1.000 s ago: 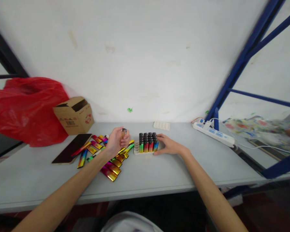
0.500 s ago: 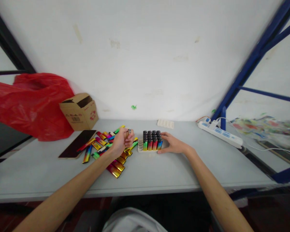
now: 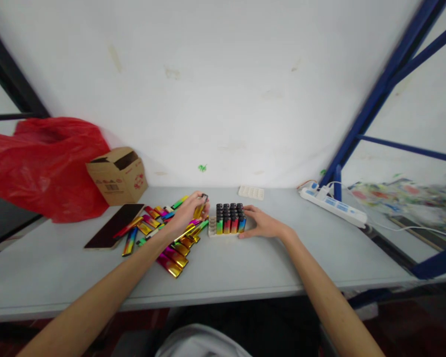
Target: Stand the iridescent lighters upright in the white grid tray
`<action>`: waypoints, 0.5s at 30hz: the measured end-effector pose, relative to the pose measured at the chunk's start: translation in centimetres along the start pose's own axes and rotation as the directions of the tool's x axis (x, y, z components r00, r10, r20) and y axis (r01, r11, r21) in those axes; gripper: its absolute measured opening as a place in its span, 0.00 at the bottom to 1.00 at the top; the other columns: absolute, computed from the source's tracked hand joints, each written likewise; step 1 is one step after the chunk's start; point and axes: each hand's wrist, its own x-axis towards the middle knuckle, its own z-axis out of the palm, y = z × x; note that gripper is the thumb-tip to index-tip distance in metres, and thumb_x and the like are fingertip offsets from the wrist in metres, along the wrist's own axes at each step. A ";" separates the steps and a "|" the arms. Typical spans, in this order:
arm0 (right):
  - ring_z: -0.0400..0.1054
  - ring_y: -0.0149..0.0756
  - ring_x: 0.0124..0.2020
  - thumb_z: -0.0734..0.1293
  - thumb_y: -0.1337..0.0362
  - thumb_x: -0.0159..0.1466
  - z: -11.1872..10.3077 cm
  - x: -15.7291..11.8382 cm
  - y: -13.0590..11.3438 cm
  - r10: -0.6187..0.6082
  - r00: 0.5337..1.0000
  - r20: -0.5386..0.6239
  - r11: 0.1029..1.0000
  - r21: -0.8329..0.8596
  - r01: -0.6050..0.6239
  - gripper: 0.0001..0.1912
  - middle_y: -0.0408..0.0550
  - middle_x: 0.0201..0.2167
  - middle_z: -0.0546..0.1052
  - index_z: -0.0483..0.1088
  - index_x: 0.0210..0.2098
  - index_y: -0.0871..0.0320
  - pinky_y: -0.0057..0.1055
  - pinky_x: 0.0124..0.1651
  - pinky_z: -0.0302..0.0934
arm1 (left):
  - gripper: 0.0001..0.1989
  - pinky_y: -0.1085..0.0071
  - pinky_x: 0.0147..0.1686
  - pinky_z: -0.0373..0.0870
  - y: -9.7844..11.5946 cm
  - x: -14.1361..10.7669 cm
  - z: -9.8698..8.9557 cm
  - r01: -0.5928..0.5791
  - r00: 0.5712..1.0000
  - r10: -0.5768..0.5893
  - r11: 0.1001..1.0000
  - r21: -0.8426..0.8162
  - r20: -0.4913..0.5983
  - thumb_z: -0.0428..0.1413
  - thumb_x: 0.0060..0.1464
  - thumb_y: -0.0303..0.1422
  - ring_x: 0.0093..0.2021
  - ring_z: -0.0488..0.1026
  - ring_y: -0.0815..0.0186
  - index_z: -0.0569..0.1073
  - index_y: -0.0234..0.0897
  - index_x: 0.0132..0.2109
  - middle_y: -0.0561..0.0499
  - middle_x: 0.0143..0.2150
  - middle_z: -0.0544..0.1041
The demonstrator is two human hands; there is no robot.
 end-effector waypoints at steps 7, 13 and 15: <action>0.62 0.54 0.64 0.78 0.43 0.52 0.1 0.0 0.2 0.000 1.000 -0.001 1.000 0.002 0.000 0.45 0.59 0.63 0.66 0.68 0.62 0.56 0.52 0.70 0.53 | 0.17 0.67 0.43 0.73 -0.8 2.3 -0.5 -0.129 0.991 0.109 0.937 0.326 0.079 0.65 0.50 0.43 0.41 0.78 0.60 0.77 0.36 0.42 0.46 0.40 0.81; 0.61 0.55 0.64 0.77 0.43 0.52 0.0 -0.1 0.1 0.016 1.000 0.002 1.000 -0.015 -0.016 0.45 0.60 0.63 0.66 0.68 0.62 0.58 0.52 0.70 0.53 | 0.14 0.64 0.46 0.75 -2.3 1.8 -1.6 -0.180 0.983 0.132 0.843 0.507 0.131 0.61 0.56 0.43 0.42 0.81 0.58 0.75 0.38 0.44 0.44 0.41 0.82; 0.61 0.55 0.65 0.77 0.43 0.52 0.0 -0.1 -0.1 0.021 1.000 0.011 1.000 -0.021 -0.021 0.45 0.60 0.64 0.65 0.68 0.62 0.58 0.52 0.70 0.53 | 0.14 0.64 0.44 0.76 -2.3 1.5 -1.6 -0.206 0.975 0.126 0.823 0.529 0.184 0.59 0.58 0.43 0.41 0.81 0.58 0.75 0.39 0.45 0.45 0.40 0.83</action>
